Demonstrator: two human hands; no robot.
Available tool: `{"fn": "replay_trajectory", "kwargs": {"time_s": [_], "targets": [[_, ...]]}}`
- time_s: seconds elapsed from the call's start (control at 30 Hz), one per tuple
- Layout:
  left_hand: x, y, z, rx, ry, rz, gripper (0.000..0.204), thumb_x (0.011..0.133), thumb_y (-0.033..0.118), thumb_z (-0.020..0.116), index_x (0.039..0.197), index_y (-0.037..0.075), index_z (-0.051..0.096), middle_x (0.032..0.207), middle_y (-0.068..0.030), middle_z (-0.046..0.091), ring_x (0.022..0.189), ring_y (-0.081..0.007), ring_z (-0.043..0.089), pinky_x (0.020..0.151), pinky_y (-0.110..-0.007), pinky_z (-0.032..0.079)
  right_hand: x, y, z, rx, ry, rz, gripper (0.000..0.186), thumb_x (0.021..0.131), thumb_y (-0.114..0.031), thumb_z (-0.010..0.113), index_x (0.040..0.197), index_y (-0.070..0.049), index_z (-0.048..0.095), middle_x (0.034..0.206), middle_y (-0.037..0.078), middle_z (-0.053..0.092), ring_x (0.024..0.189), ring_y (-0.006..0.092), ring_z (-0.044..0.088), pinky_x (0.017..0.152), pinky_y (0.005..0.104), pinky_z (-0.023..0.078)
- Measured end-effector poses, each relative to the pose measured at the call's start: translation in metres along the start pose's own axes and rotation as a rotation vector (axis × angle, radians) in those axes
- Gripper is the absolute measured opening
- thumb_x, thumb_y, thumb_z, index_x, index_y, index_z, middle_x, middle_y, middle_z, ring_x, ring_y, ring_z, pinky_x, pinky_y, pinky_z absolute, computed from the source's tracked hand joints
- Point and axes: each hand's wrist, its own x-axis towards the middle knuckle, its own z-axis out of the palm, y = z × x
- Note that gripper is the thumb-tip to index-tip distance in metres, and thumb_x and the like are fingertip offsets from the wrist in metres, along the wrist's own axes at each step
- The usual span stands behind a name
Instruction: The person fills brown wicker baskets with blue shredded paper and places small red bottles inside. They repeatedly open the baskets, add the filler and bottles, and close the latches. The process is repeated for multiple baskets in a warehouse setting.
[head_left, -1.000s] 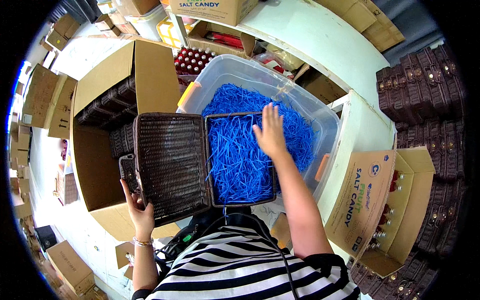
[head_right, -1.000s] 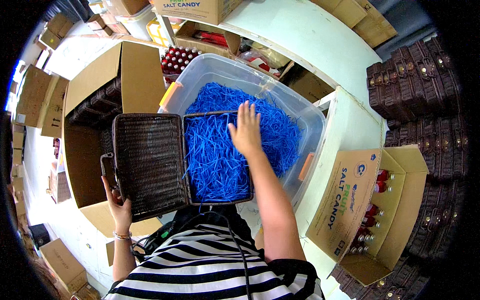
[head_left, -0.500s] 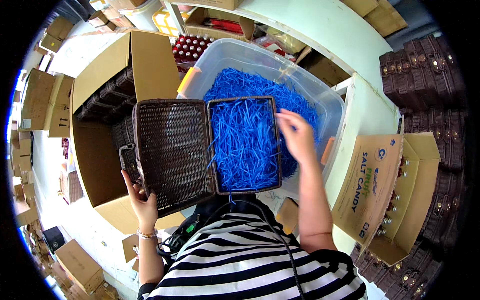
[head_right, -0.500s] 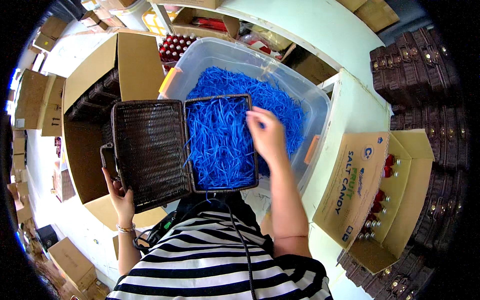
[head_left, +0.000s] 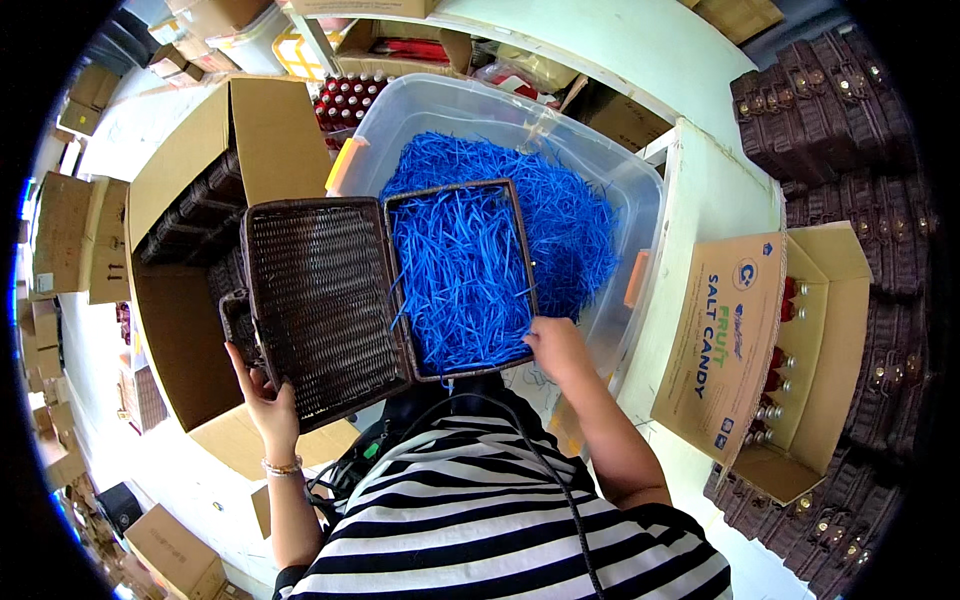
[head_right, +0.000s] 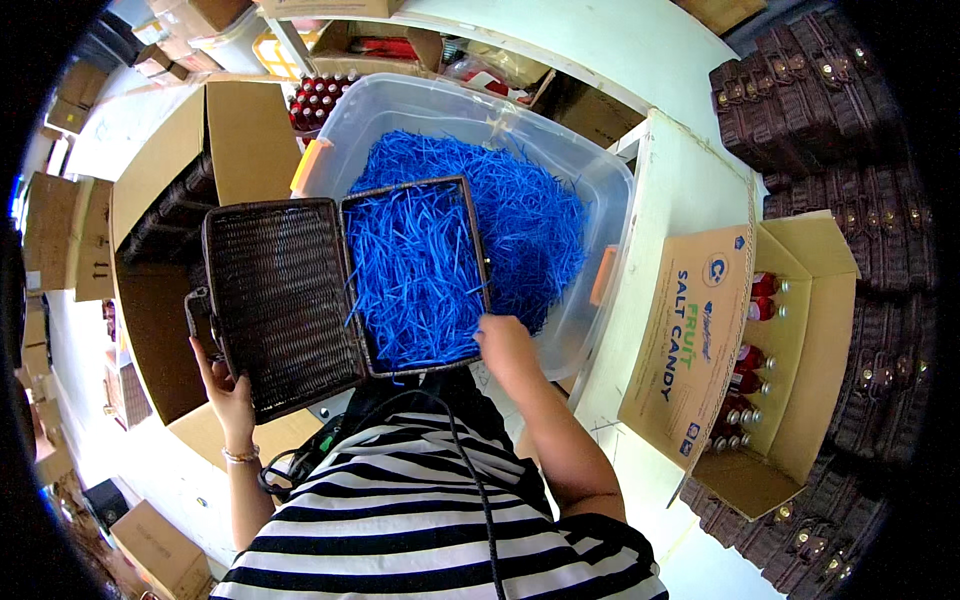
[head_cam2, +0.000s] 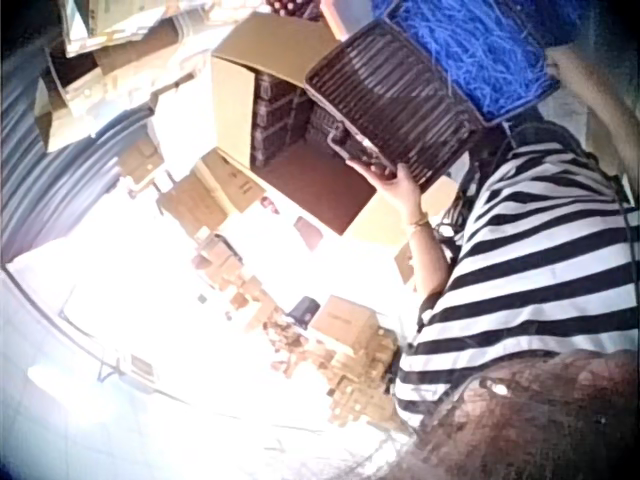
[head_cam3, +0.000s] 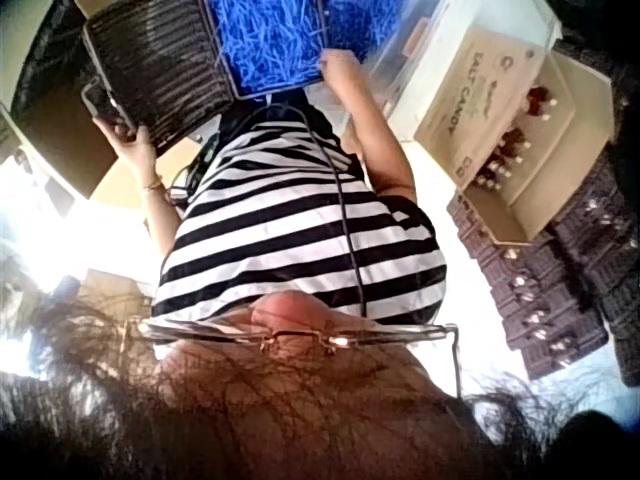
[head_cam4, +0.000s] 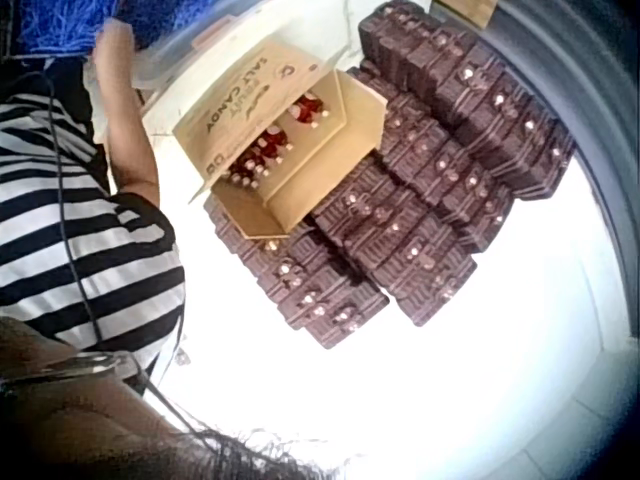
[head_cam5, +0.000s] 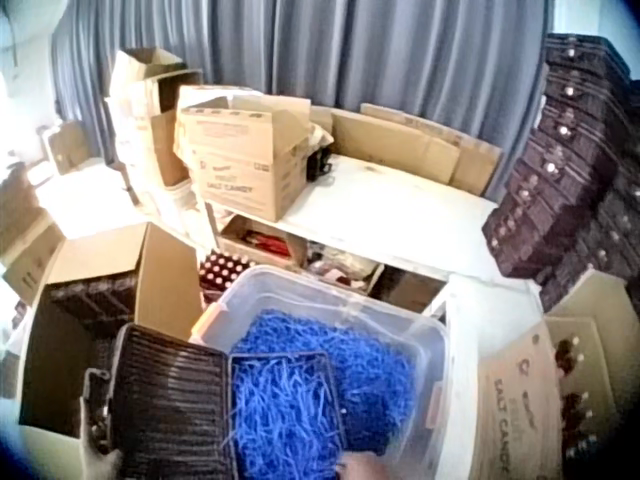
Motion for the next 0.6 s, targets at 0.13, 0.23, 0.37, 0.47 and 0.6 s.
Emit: {"fn": "replay_trajectory", "kwargs": {"time_s": [0.13,0.23,0.37,0.47,0.6], "targets": [[0.001,0.007,0.007,-0.038,-0.007,0.014,0.102,0.075,-0.019,0.047,0.159,0.021,0.005,0.109,-0.0051,0.059,0.076,-0.0065,0.052,0.063,-0.019,0.045,0.027,-0.003,0.059,0.270,-0.105,-0.258,0.016,0.084,-0.015,0.068,0.085,0.001,0.065,0.082,0.022,0.067,0.078,0.0394,0.066,0.068,0.0450,0.051],[0.002,0.007,0.006,-0.032,-0.018,0.022,0.103,0.075,-0.020,0.047,0.159,0.022,0.005,0.109,-0.0045,0.059,0.075,-0.0061,0.052,0.062,-0.019,0.045,0.052,0.000,0.110,0.291,-0.160,-0.307,0.018,0.087,-0.015,0.065,0.094,0.001,0.066,0.087,0.024,0.067,0.082,0.0421,0.066,0.072,0.0455,0.051],[0.000,0.010,0.009,-0.037,-0.002,0.048,0.099,0.077,-0.018,0.047,0.160,0.021,0.008,0.101,0.0000,0.058,0.070,-0.0038,0.047,0.058,-0.017,0.040,0.068,-0.001,0.095,0.220,-0.351,-0.196,0.021,0.091,-0.013,0.059,0.102,0.004,0.064,0.098,0.026,0.068,0.088,0.0367,0.068,0.074,0.0426,0.053],[-0.001,0.006,0.005,-0.039,-0.009,0.050,0.099,0.077,-0.018,0.047,0.160,0.020,0.007,0.103,0.0000,0.059,0.072,-0.0038,0.049,0.061,-0.016,0.041,0.042,-0.020,0.029,0.168,-0.284,-0.230,0.024,0.087,-0.007,0.062,0.109,0.000,0.068,0.100,0.024,0.069,0.088,0.0315,0.070,0.076,0.0389,0.055],[-0.001,0.005,0.003,-0.053,-0.010,0.051,0.101,0.077,-0.019,0.048,0.160,0.020,0.006,0.107,-0.0032,0.060,0.074,-0.0048,0.052,0.061,-0.017,0.043,0.018,-0.036,-0.039,0.083,0.137,-0.220,0.014,0.081,-0.014,0.070,0.088,-0.002,0.070,0.087,0.019,0.068,0.082,0.0340,0.067,0.074,0.0415,0.053]]}}
